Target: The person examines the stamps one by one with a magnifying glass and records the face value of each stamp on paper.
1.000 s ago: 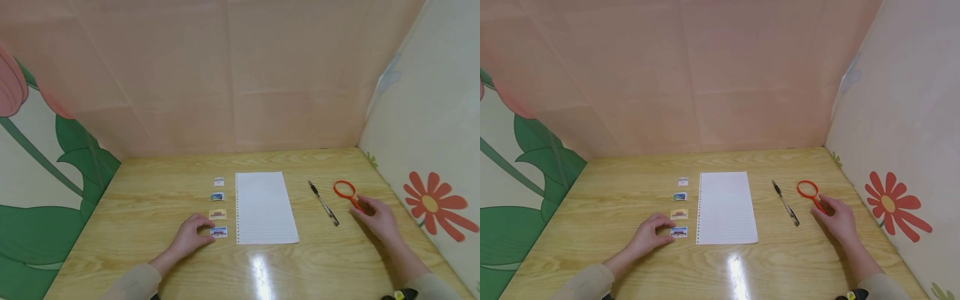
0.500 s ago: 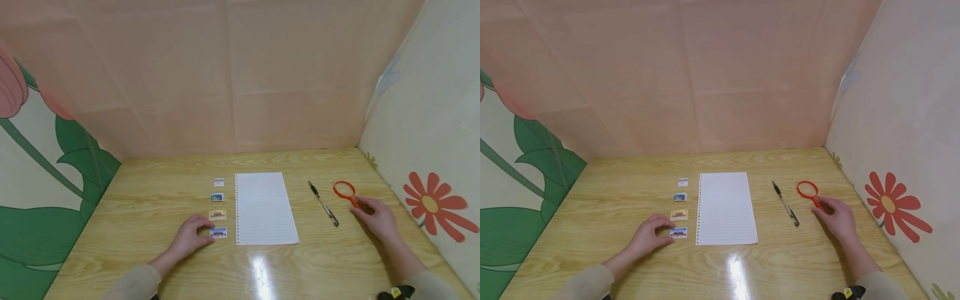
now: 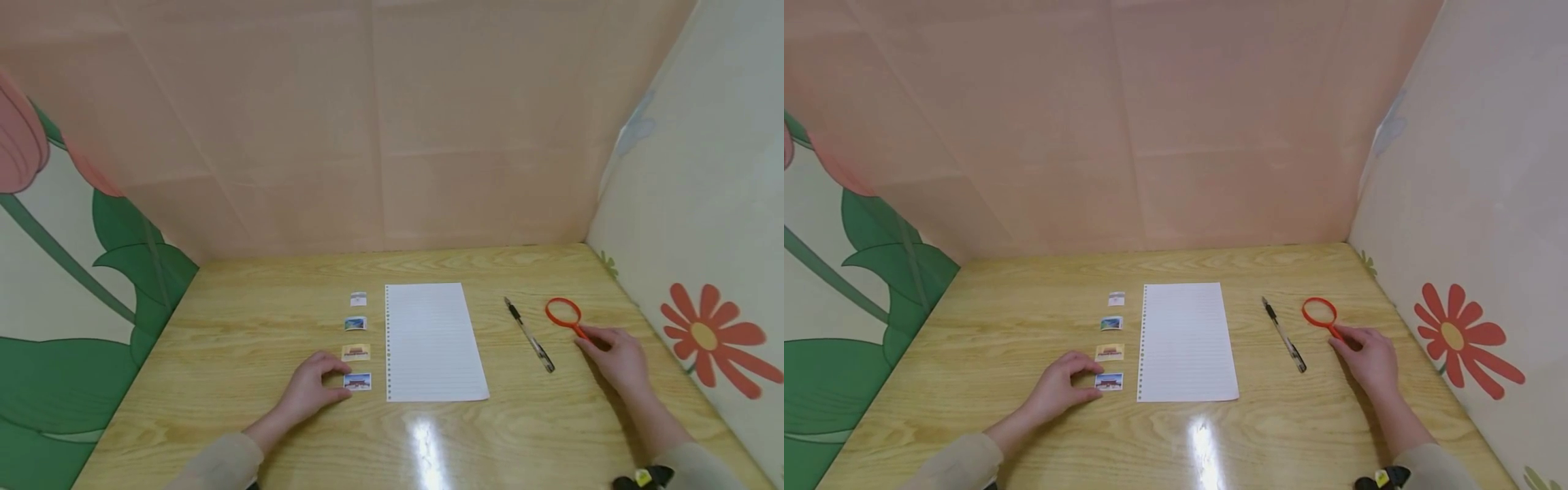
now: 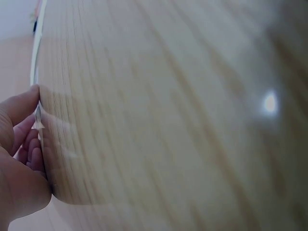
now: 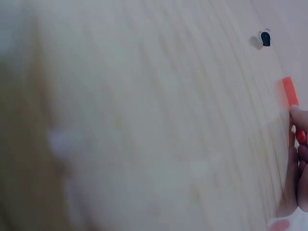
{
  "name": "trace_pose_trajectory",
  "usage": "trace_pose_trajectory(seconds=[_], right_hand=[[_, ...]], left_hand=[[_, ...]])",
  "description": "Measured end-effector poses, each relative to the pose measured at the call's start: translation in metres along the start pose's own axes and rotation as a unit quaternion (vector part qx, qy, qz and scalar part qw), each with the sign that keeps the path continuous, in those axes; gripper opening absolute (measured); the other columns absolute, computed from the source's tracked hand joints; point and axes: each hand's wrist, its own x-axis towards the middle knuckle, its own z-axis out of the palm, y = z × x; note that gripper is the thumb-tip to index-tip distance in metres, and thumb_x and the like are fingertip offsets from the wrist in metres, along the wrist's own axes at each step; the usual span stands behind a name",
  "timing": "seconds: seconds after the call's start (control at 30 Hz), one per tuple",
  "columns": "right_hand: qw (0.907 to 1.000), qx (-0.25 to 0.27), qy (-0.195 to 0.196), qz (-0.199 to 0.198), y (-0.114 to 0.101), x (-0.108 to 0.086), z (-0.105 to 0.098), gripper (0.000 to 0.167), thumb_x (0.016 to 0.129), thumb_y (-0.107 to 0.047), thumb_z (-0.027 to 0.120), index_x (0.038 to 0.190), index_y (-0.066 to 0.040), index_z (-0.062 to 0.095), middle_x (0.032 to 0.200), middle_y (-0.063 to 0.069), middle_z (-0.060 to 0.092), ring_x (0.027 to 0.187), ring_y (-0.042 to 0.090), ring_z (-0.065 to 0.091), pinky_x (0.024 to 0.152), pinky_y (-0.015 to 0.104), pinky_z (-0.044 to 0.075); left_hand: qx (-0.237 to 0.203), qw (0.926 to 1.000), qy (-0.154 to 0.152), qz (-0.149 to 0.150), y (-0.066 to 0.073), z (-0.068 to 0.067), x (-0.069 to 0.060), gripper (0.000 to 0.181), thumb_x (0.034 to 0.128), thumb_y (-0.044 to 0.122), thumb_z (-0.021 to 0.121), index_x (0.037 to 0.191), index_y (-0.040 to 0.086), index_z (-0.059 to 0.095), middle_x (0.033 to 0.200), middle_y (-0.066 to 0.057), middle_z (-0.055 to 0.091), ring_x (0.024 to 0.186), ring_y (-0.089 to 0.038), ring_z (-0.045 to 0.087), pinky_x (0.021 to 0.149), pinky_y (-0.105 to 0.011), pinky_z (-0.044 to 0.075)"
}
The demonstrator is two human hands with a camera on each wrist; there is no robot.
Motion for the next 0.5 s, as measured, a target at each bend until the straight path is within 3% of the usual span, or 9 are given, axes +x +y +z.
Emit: trace_pose_trajectory(seconds=[0.23, 0.5], right_hand=[[0.9995, -0.014, 0.007, 0.027, -0.0024, -0.0020, 0.0006, 0.020, 0.090, -0.013, 0.073, 0.104, 0.002, 0.074, 0.099, 0.025, 0.066, 0.091, 0.036, 0.057, 0.072, 0.042, 0.039], [0.9987, -0.007, 0.005, 0.050, -0.0070, -0.0012, -0.0025, 0.020, 0.090, -0.018, 0.074, 0.101, -0.001, 0.076, 0.097, 0.019, 0.069, 0.081, 0.006, 0.050, 0.067, 0.027, 0.038]], left_hand=[[0.003, 1.0000, 0.000, 0.000, -0.0008, 0.0005, -0.0005, 0.033, 0.0705, 0.019, 0.090, 0.100, 0.016, 0.076, 0.103, 0.004, 0.062, 0.100, -0.020, 0.060, 0.094, -0.046, 0.047], [0.003, 0.9999, -0.009, -0.007, 0.0007, -0.0001, 0.0002, 0.033, 0.0710, 0.017, 0.090, 0.101, 0.015, 0.075, 0.103, 0.002, 0.062, 0.101, -0.022, 0.059, 0.095, -0.048, 0.047]])
